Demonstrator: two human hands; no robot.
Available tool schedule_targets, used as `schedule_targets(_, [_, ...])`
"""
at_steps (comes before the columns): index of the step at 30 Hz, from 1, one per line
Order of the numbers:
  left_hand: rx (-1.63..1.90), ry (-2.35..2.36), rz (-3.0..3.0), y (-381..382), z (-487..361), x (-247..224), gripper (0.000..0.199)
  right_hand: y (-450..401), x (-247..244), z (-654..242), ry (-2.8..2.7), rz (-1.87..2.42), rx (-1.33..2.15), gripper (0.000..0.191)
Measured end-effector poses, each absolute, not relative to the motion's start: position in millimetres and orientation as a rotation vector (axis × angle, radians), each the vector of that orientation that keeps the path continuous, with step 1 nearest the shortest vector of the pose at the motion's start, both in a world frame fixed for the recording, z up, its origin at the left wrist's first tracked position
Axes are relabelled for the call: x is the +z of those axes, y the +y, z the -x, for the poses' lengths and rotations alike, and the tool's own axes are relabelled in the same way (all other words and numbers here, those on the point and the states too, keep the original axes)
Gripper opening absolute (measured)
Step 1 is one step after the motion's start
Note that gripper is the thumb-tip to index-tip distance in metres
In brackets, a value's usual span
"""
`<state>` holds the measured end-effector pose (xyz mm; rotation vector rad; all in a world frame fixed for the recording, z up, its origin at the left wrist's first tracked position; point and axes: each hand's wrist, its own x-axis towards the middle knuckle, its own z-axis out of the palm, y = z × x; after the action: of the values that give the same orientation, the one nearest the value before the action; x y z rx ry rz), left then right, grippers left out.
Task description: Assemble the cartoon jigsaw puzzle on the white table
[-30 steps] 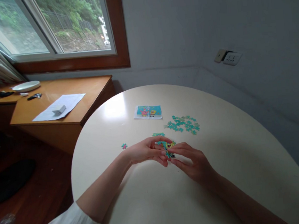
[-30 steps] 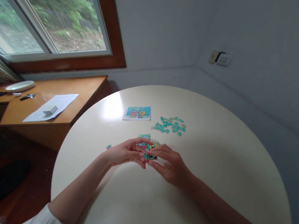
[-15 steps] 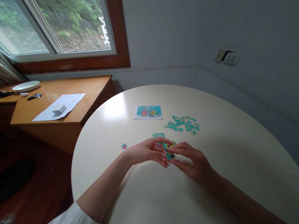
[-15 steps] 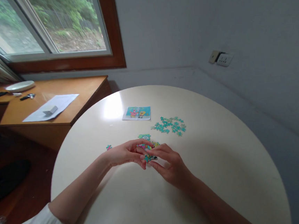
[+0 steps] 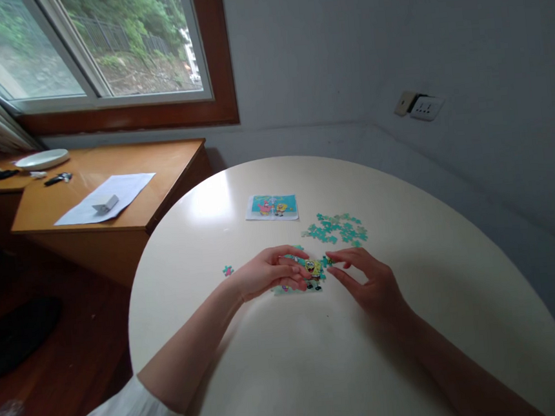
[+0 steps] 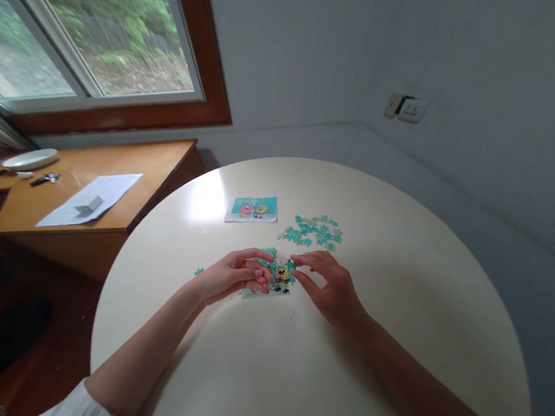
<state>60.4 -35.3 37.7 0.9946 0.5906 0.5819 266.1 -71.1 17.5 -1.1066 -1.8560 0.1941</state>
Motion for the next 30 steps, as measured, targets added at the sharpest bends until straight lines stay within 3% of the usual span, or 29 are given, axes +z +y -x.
schedule_targets(13, [0.735, 0.734, -0.951, -33, -61, 41, 0.017, -60, 7, -278, -2.008, 1.188, 0.217, 0.011])
schedule_targets(17, [0.948, 0.874, -1.120, -32, -63, 40, 0.007, -59, 7, -281, -2.035, 1.201, 0.239, 0.009])
schedule_targets(22, [1.153, 0.996, -1.362, -31, -64, 37, 0.012, -60, 9, -282, -2.048, 1.260, 0.277, 0.007])
schedule_targets(30, [1.151, 1.030, -1.490, -30, -66, 28, 0.014, -61, 8, -283, -2.065, 1.287, 0.291, 0.008])
